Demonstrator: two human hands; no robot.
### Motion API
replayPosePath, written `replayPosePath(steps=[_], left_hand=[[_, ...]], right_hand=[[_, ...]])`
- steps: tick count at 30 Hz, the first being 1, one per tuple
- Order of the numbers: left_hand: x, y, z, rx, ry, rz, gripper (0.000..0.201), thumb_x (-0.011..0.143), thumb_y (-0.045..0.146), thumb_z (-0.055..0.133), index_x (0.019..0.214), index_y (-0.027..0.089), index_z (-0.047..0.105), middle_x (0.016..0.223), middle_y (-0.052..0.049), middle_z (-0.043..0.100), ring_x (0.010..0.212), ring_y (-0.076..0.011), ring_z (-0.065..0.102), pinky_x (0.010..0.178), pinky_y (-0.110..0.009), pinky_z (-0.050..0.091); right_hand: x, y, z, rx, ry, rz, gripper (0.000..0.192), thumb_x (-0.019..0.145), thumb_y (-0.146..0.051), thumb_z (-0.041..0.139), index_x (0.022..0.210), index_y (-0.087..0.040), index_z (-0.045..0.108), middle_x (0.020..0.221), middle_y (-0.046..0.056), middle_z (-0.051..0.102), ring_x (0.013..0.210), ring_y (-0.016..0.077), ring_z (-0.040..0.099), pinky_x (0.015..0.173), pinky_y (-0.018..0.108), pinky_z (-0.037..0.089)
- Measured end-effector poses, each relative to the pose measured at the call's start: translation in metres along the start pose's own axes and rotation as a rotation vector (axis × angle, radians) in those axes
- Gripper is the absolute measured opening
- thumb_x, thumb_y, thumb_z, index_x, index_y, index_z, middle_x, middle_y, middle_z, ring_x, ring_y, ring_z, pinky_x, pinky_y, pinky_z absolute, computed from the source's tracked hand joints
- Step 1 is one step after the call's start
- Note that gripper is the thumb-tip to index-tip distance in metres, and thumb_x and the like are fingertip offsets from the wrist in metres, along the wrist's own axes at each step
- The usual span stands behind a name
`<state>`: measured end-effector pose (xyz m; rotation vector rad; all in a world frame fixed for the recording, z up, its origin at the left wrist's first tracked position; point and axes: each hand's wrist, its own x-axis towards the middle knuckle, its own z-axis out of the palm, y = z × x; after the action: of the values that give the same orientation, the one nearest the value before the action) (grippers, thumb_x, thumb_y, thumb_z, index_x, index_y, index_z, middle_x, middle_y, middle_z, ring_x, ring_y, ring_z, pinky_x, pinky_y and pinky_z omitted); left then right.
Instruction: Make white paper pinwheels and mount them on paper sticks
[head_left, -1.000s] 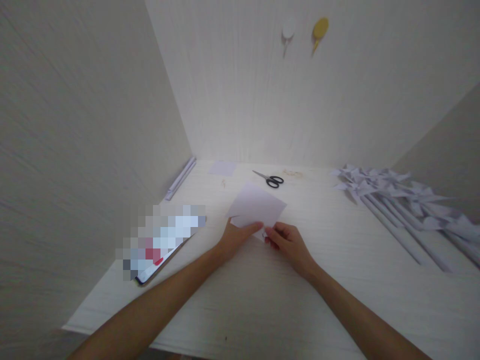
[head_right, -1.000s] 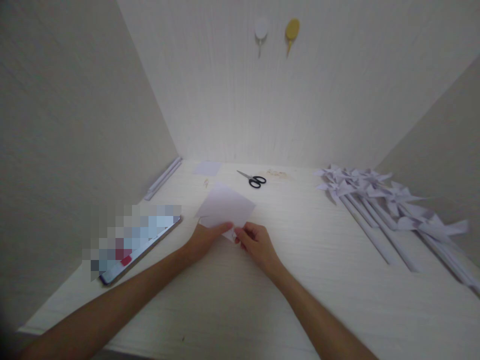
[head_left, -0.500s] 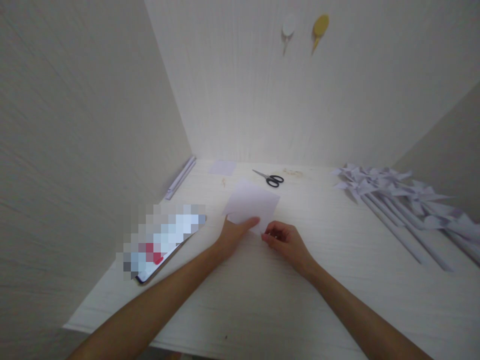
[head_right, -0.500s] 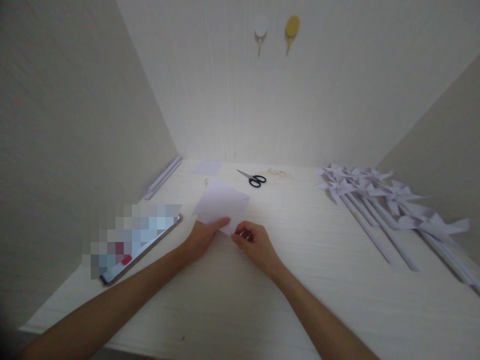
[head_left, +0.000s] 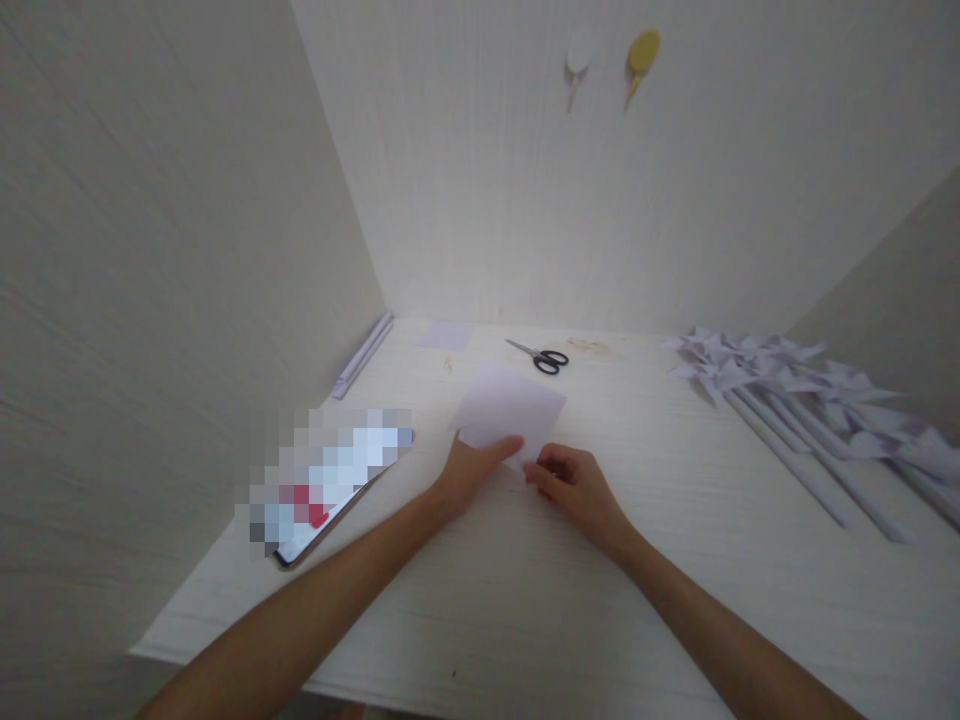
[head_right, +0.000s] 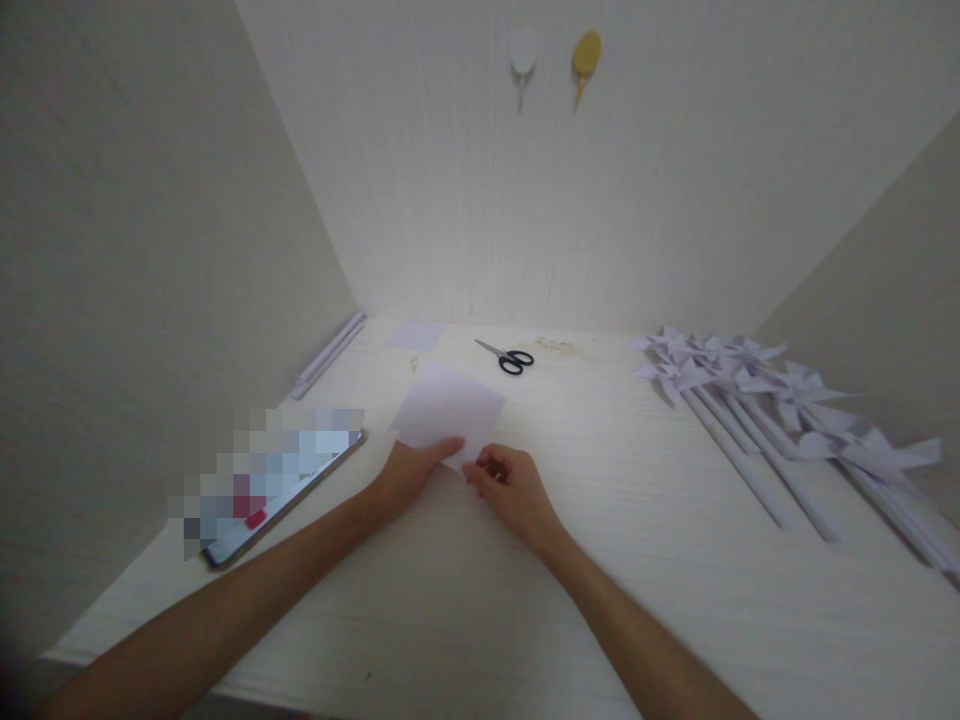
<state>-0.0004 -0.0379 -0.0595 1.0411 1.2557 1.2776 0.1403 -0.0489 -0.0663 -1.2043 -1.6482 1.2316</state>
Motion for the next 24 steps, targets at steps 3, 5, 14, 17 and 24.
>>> replayPosePath(steps=[3,5,14,17,24], left_hand=[[-0.001,0.002,0.001,0.022,-0.007,-0.001,0.03,0.055,0.023,0.068,0.083,0.015,0.062,0.089,-0.007,0.066,0.081,-0.019,0.06,0.078,-0.033,0.045],[-0.001,0.003,0.001,0.031,-0.015,-0.001,0.03,0.055,0.022,0.068,0.083,0.015,0.063,0.089,-0.007,0.066,0.081,-0.019,0.06,0.078,-0.033,0.045],[-0.004,0.003,0.001,0.055,-0.118,0.018,0.03,0.055,0.025,0.068,0.082,0.014,0.063,0.086,-0.007,0.066,0.08,-0.0184,0.06,0.077,-0.032,0.045],[0.0,-0.002,-0.003,0.02,-0.159,0.027,0.028,0.056,0.03,0.068,0.077,0.012,0.064,0.079,-0.007,0.066,0.074,-0.0183,0.06,0.07,-0.031,0.046],[0.018,-0.01,-0.009,-0.242,-0.07,0.027,0.028,0.058,0.032,0.065,0.075,0.01,0.064,0.067,-0.005,0.064,0.063,-0.0138,0.057,0.064,-0.027,0.044]], right_hand=[[0.0,0.0,-0.001,-0.012,0.009,-0.014,0.019,0.07,-0.03,0.053,0.057,-0.017,0.049,0.046,-0.005,0.044,0.042,0.0068,0.039,0.04,0.019,0.029],[0.0,-0.001,-0.002,-0.007,0.007,-0.023,0.018,0.069,-0.029,0.053,0.056,-0.017,0.048,0.046,-0.005,0.044,0.042,0.007,0.04,0.041,0.02,0.03],[0.0,0.005,0.002,-0.16,0.017,0.003,0.026,0.068,-0.035,0.055,0.051,-0.015,0.049,0.046,-0.003,0.043,0.042,0.0068,0.035,0.039,0.02,0.025],[0.001,0.008,0.001,-0.143,0.033,0.001,0.023,0.069,-0.031,0.054,0.052,-0.015,0.051,0.045,-0.003,0.043,0.041,0.0069,0.035,0.037,0.02,0.024],[-0.001,0.002,0.0,-0.016,0.138,0.048,0.022,0.068,-0.032,0.055,0.055,-0.015,0.05,0.043,-0.004,0.042,0.038,0.0066,0.036,0.037,0.02,0.025]])
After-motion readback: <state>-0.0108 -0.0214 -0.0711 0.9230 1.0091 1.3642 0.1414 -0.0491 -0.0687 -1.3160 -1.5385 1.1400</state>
